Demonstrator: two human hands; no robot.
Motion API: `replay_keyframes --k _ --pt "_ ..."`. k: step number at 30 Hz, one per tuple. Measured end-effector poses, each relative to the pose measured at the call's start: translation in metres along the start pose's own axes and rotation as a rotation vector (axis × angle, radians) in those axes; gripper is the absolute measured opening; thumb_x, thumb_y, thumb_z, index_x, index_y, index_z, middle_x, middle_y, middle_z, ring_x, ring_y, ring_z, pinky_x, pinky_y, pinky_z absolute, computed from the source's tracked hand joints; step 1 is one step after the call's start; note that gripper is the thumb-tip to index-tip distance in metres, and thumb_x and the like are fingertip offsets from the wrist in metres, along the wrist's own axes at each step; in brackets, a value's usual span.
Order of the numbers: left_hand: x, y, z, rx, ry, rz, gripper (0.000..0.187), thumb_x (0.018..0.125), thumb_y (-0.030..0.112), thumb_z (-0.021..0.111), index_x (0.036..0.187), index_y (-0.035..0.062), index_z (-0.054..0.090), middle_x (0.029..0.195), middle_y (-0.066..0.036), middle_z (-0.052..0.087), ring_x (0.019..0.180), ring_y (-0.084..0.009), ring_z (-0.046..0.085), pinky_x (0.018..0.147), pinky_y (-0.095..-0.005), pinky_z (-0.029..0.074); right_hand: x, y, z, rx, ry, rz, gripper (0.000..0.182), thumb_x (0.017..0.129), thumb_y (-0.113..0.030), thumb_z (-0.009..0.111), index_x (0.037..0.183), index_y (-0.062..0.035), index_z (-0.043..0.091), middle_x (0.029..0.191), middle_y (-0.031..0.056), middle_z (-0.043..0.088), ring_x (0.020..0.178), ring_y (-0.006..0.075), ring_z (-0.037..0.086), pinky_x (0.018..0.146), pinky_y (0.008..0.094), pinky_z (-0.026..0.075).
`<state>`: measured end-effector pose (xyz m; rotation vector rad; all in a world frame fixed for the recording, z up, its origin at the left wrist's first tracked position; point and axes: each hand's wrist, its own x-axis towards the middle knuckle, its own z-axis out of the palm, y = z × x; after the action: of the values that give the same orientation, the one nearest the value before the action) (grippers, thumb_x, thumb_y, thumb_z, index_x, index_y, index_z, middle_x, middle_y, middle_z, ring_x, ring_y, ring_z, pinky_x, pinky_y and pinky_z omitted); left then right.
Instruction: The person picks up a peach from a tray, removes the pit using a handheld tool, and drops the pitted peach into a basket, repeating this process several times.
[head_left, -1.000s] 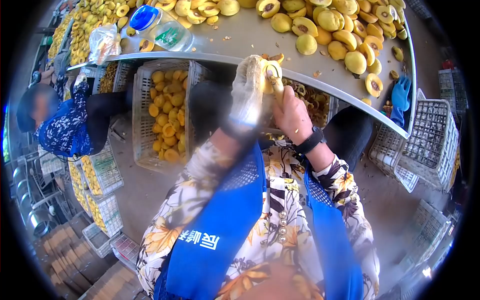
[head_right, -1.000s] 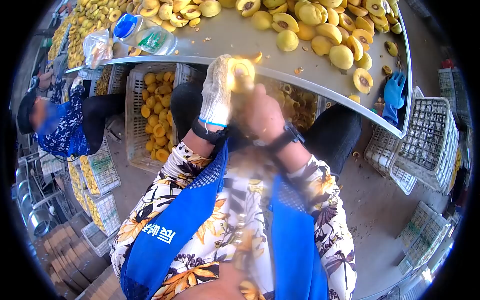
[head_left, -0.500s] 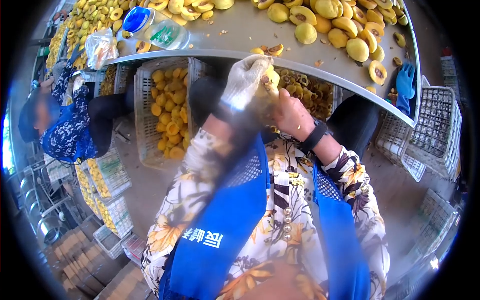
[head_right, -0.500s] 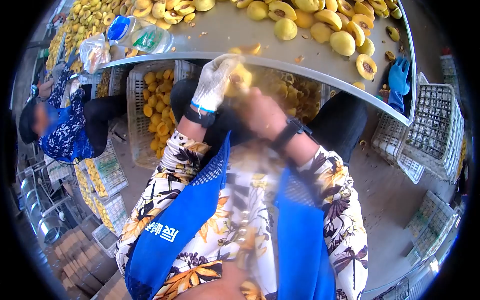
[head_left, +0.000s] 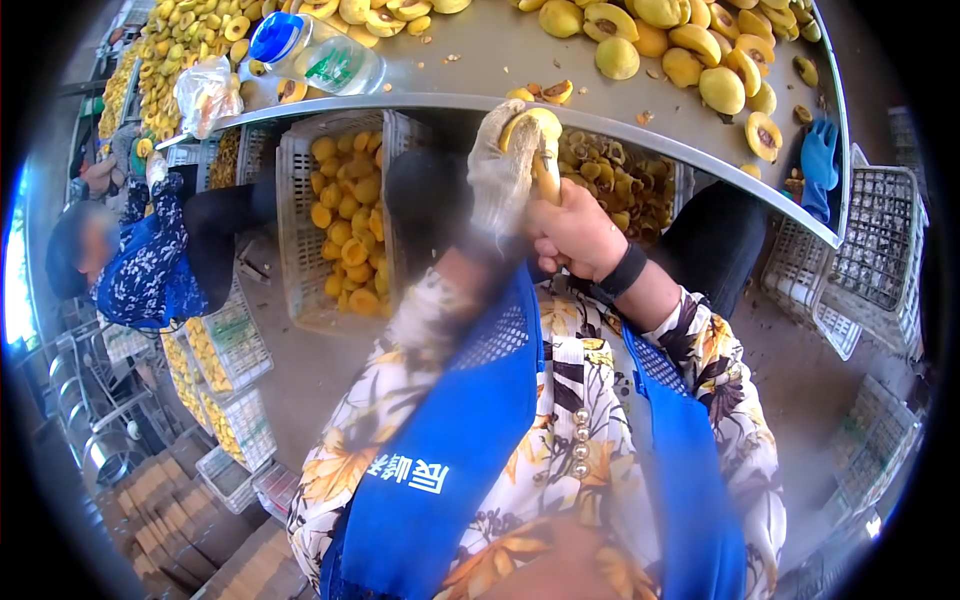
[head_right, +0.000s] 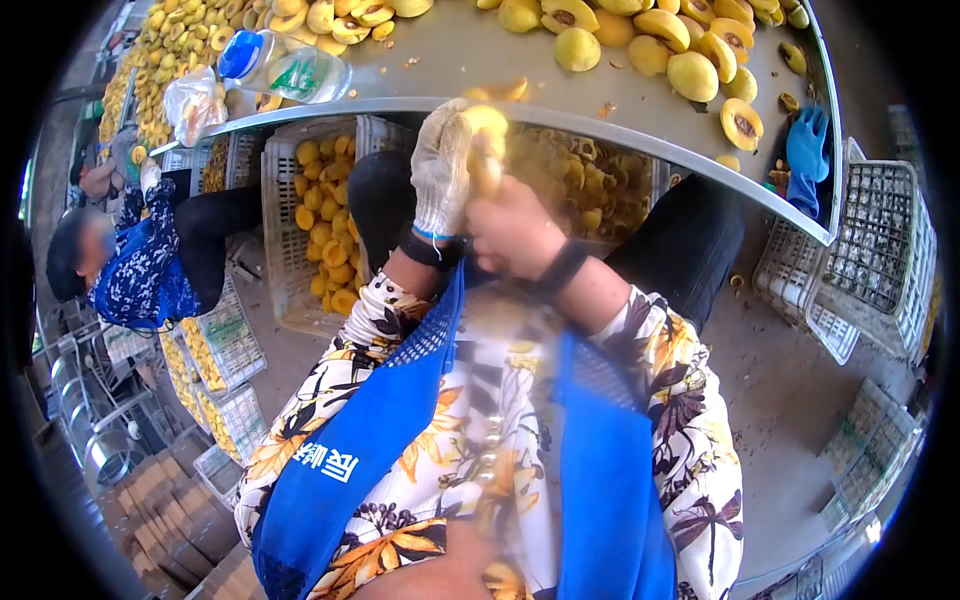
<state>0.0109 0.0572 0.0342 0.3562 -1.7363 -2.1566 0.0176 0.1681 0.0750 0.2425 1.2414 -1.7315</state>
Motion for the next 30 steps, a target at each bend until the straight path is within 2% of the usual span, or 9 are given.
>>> replay_keyframes --k 1,4,10,15,18,24,26,29,30 --pt "0.000 0.000 -0.001 0.041 -0.007 0.002 0.030 0.087 0.019 0.056 0.110 0.0002 0.051 0.098 -0.008 0.059 0.085 -0.0141 0.057 0.073 -0.0240 0.049 0.000 0.001 0.000 -0.038 0.008 0.012 0.008 0.078 -0.004 0.045 0.085 -0.0031 0.042 0.059 0.0020 0.042 0.040 0.0087 0.038 0.032 0.0246 0.036" --pt "0.009 0.024 -0.003 -0.235 -0.038 -0.420 0.030 0.087 0.024 0.055 0.108 0.0022 0.053 0.096 -0.008 0.059 0.084 -0.0169 0.058 0.071 -0.0269 0.049 0.001 0.001 0.002 -0.133 0.054 0.035 0.008 0.078 -0.003 0.044 0.085 -0.0021 0.042 0.060 0.0026 0.043 0.040 0.0097 0.039 0.032 0.0255 0.036" --pt "0.019 -0.012 -0.023 -0.550 -0.072 -0.742 0.028 0.087 0.026 0.054 0.107 0.0056 0.053 0.091 -0.008 0.059 0.083 -0.0226 0.058 0.070 -0.0328 0.050 -0.002 0.004 0.008 -0.271 0.065 0.009 0.013 0.077 -0.003 0.042 0.090 0.0005 0.040 0.060 0.0046 0.045 0.038 0.0117 0.040 0.031 0.0267 0.036" --pt "0.031 -0.016 -0.027 -0.344 -0.149 -0.579 0.030 0.087 0.027 0.054 0.105 0.0031 0.053 0.091 -0.009 0.060 0.079 -0.0194 0.059 0.066 -0.0302 0.050 -0.004 -0.008 0.007 -0.531 0.082 -0.043 0.015 0.077 -0.004 0.043 0.091 0.0015 0.042 0.059 0.0056 0.047 0.036 0.0121 0.043 0.030 0.0262 0.036" --pt "0.024 0.002 -0.023 -0.376 -0.137 -0.455 0.032 0.087 0.026 0.053 0.106 0.0002 0.052 0.092 -0.009 0.060 0.078 -0.0169 0.059 0.065 -0.0277 0.050 0.002 -0.003 -0.002 -0.346 -0.010 -0.071 0.015 0.077 -0.005 0.045 0.091 0.0006 0.043 0.058 0.0052 0.046 0.036 0.0118 0.044 0.030 0.0254 0.035" --pt "0.015 0.010 -0.017 -0.198 -0.050 -0.324 0.033 0.090 0.033 0.049 0.097 0.0021 0.057 0.087 -0.007 0.060 0.078 -0.0166 0.059 0.066 -0.0278 0.049 -0.004 -0.005 0.008 -0.411 0.016 -0.007 0.010 0.078 -0.004 0.046 0.088 -0.0036 0.045 0.058 0.0030 0.045 0.036 0.0097 0.039 0.030 0.0246 0.032" --pt "0.014 0.009 -0.016 -0.009 -0.073 -0.231 0.034 0.089 0.033 0.050 0.096 0.0014 0.058 0.086 -0.006 0.061 0.077 -0.0137 0.058 0.066 -0.0255 0.049 0.001 0.005 0.007 -0.148 -0.057 0.054 0.008 0.078 -0.004 0.047 0.086 -0.0054 0.044 0.059 0.0017 0.044 0.037 0.0090 0.038 0.030 0.0242 0.032" --pt "0.019 0.003 -0.014 -0.239 0.026 -0.413 0.028 0.084 0.022 0.059 0.101 -0.0002 0.055 0.088 -0.010 0.060 0.067 -0.0185 0.058 0.054 -0.0303 0.049 -0.003 0.003 0.008 0.114 -0.093 0.136 0.007 0.079 -0.004 0.047 0.084 -0.0078 0.043 0.060 0.0004 0.042 0.039 0.0081 0.037 0.032 0.0237 0.032" --pt "0.019 -0.001 -0.015 -0.222 -0.041 -0.363 0.028 0.084 0.022 0.059 0.100 0.0008 0.054 0.088 -0.010 0.059 0.068 -0.0182 0.057 0.054 -0.0303 0.048 -0.006 0.001 0.009 0.177 -0.093 0.164 0.007 0.079 -0.004 0.047 0.083 -0.0085 0.043 0.060 0.0000 0.042 0.039 0.0079 0.037 0.033 0.0236 0.032"
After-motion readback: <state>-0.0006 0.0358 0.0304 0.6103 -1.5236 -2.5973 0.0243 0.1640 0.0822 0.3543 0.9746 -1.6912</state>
